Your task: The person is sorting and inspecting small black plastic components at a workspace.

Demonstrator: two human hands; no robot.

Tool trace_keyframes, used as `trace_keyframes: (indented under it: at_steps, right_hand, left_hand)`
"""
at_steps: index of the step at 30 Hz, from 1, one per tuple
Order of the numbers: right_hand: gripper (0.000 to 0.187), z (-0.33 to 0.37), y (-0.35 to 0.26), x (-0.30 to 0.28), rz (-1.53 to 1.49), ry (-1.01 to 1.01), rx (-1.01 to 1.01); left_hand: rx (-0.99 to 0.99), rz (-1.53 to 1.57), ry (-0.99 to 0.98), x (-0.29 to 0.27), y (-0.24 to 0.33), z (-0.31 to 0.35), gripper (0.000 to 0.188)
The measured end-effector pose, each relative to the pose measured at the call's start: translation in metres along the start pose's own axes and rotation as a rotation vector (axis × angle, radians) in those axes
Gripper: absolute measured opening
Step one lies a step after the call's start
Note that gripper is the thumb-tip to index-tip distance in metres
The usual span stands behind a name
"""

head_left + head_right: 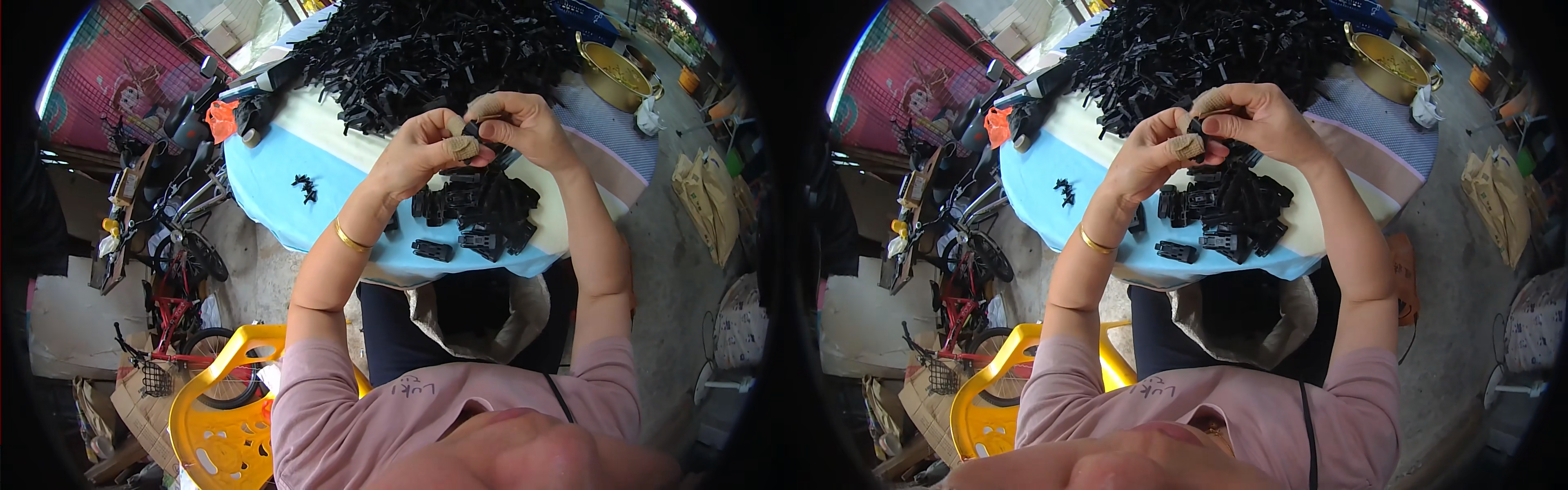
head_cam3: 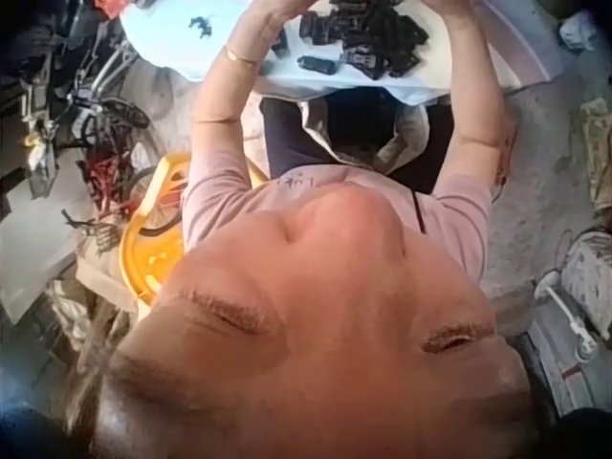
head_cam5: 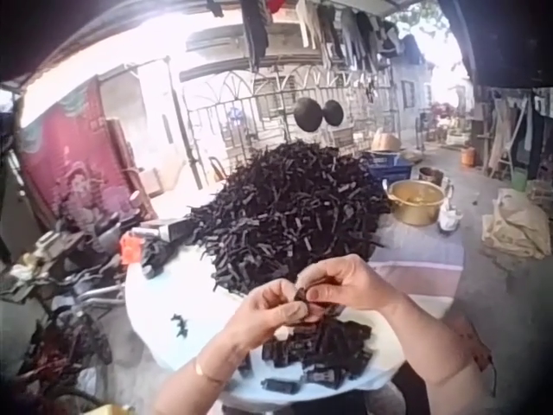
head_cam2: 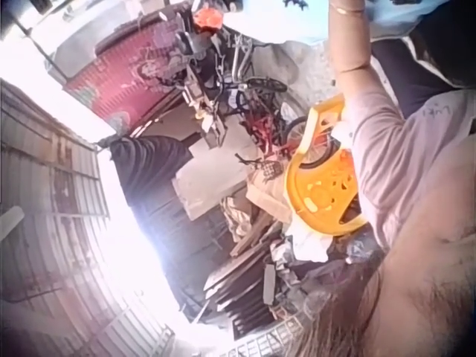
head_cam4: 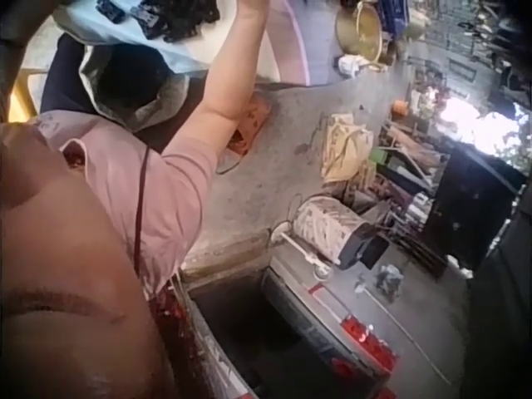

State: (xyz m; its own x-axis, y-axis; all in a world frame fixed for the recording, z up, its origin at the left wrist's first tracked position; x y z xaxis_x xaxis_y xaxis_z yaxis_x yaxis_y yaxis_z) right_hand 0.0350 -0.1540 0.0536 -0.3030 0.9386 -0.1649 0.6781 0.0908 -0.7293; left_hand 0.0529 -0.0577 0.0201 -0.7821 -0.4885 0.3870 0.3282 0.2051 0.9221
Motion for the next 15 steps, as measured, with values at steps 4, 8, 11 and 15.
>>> trace_keyframes:
  at_steps: [4, 8, 11, 15]
  right_hand:
    - [0.019, 0.0, 0.0, -0.006, 0.064, 0.116, 0.05]
    - [0.018, 0.002, 0.003, -0.006, 0.118, 0.084, 0.032]
    - [0.017, 0.0, 0.003, -0.004, 0.161, 0.092, 0.01]
    - [0.012, 0.002, 0.002, -0.011, 0.058, 0.205, 0.036]
  left_hand:
    - [0.057, -0.02, 0.043, -0.004, 0.004, 0.0, 0.016]
    - [0.031, -0.058, 0.095, -0.009, 0.002, -0.001, 0.017]
    - [0.039, -0.086, 0.146, -0.01, 0.004, 0.0, 0.016]
    - [0.187, -0.114, 0.239, -0.014, 0.014, 0.003, 0.017]
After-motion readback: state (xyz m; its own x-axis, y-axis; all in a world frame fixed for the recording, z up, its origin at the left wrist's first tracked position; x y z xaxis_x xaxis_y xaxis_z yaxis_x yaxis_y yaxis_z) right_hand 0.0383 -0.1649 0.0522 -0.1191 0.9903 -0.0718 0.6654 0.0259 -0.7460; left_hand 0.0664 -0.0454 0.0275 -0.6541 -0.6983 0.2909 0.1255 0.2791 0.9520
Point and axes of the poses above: each hand's wrist, its own z-axis away from the middle knuckle, its own x-axis out of the palm, y = z × x, the point moved 8 cm from there along -z, towards the middle knuckle, and after that the axes turned 13 degrees about -x, right-handed, at the moved point
